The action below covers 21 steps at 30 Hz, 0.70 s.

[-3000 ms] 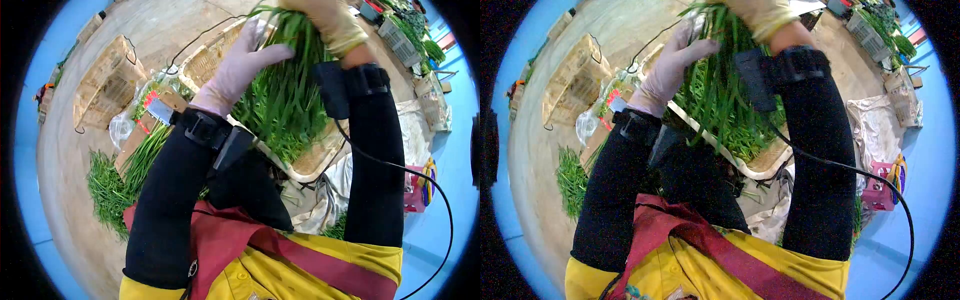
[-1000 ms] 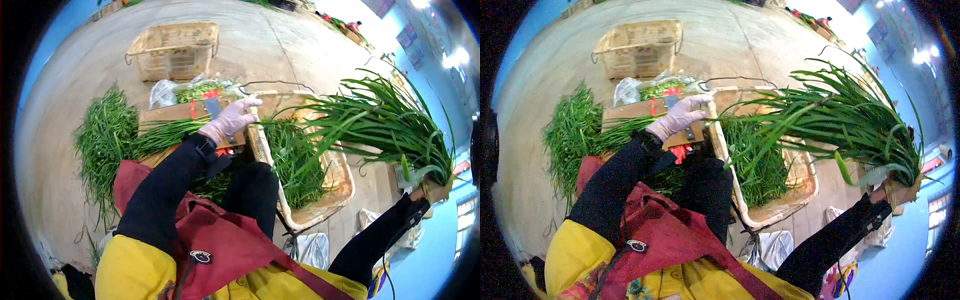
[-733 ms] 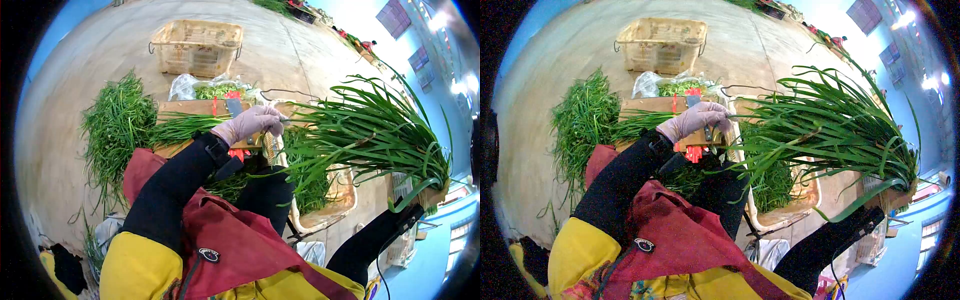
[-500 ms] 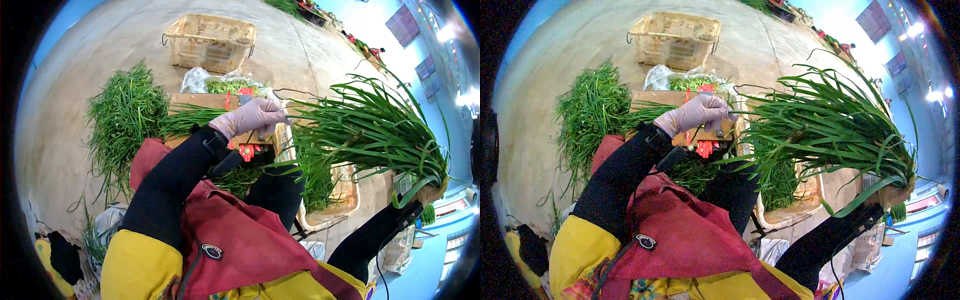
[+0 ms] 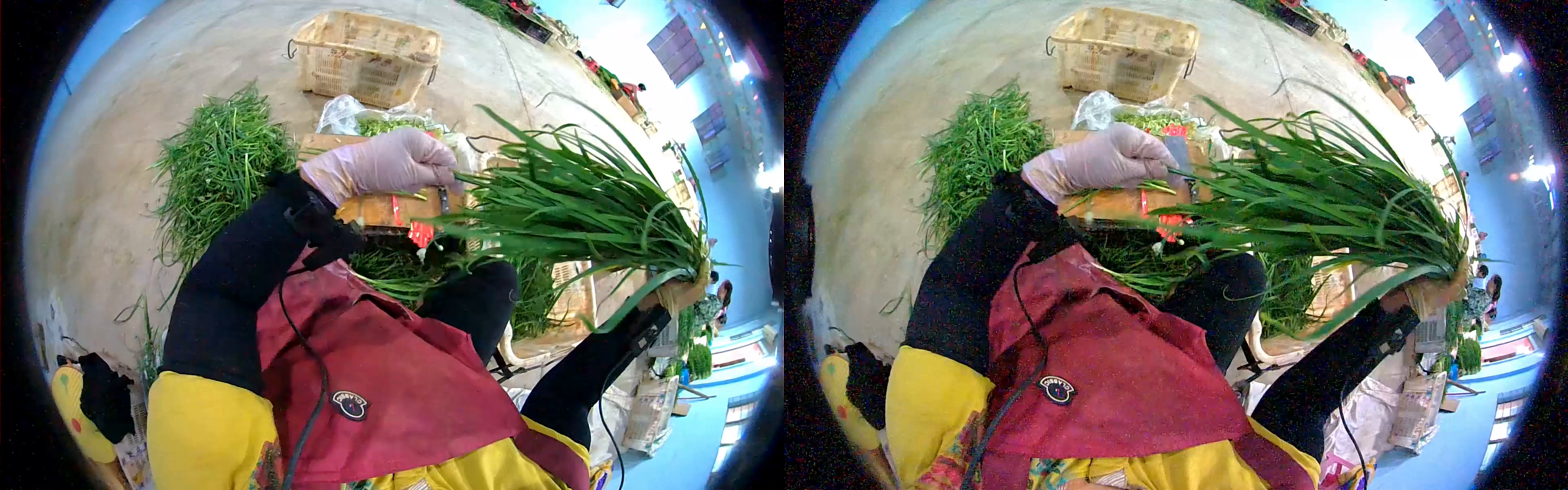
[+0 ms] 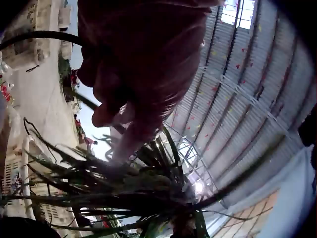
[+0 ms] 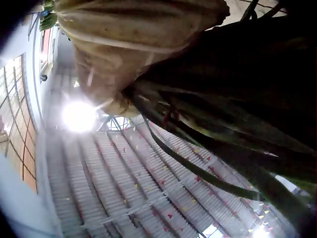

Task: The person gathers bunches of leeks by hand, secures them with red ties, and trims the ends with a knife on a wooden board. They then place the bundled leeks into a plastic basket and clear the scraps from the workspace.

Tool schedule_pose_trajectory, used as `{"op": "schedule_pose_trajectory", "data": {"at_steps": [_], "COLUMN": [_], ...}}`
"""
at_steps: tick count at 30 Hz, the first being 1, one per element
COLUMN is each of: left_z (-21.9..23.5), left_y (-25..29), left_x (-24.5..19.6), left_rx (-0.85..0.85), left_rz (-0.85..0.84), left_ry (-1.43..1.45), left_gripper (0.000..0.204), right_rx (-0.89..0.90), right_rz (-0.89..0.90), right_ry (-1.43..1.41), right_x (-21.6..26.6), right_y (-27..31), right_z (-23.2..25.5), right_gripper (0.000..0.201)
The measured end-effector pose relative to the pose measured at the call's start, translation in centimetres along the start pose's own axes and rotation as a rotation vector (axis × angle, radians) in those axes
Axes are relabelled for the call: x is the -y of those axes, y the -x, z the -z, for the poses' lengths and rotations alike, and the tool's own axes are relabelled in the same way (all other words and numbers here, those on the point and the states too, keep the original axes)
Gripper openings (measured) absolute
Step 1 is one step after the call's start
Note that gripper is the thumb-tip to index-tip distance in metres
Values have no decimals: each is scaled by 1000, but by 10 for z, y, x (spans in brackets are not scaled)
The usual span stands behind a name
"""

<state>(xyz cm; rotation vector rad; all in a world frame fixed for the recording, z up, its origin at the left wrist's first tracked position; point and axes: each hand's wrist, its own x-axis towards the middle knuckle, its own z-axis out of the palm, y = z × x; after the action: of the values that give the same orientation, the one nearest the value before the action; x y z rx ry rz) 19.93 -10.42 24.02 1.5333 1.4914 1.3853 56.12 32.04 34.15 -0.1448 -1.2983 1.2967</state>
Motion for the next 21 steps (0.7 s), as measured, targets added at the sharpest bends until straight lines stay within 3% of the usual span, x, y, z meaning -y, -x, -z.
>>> {"op": "schedule_pose_trajectory", "data": {"at_steps": [1, 2, 3, 5, 7, 8, 9, 11, 12, 13, 15, 16, 17, 18, 19, 20, 21], "left_z": [2, 4, 9, 25, 46, 64, 84, 112, 127, 142, 177, 183, 186, 192, 201, 210, 219], "left_y": [6, 19, 26, 44, 77, 99, 123, 170, 191, 213, 262, 279, 296, 313, 330, 352, 378], "left_x": [1, -22, -17, -4, -25, -21, -16, -8, -7, -6, 15, 13, 7, 1, 16, 50, 64], "left_rx": [-17, -31, -30, -110, -191, -269, -343, -553, -667, -780, -954, -952, -961, -971, -987, -1027, -1052], "left_rz": [-37, 121, 129, -70, 166, 212, 258, 213, 287, 360, 344, 344, 518, 695, 702, 672, 641], "left_ry": [-40, -75, -74, -231, -340, -216, -93, -75, -204, -338, -335, -337, -342, -350, -373, -660, -950], "left_gripper": [16, 17, 17, 18, 20, 21, 23, 23, 22, 21, 23, 23, 23, 24, 24, 25, 26], "right_rx": [-14, -18, -81, -145, -8, -97, -12, -116, -25, -33, -147, -14, -16, 58, 136, 483, 845], "right_rz": [-85, -91, -65, -47, -453, 321, 244, -106, -76, -79, -58, -26, -24, 139, 298, -314, -125], "right_ry": [-55, -56, -30, -3, -67, 506, 573, -28, -177, -173, 24, 67, 64, 638, 1195, 597, 579], "right_x": [-6, -11, -16, -15, -4, -43, -25, -14, -37, -35, -29, -32, -26, -24, -29, -35, -2], "right_y": [-6, -4, -1, -1, -5, -2, 7, 6, -14, -12, -7, -9, -13, -16, -17, -65, -11], "right_z": [11, 9, 4, 8, 31, 25, 30, 41, 92, 90, 79, 100, 109, 117, 121, 204, 113], "right_gripper": [50, 50, 50, 51, 49, 53, 60, 61, 56, 56, 57, 57, 57, 52, 51, 64, 75]}}
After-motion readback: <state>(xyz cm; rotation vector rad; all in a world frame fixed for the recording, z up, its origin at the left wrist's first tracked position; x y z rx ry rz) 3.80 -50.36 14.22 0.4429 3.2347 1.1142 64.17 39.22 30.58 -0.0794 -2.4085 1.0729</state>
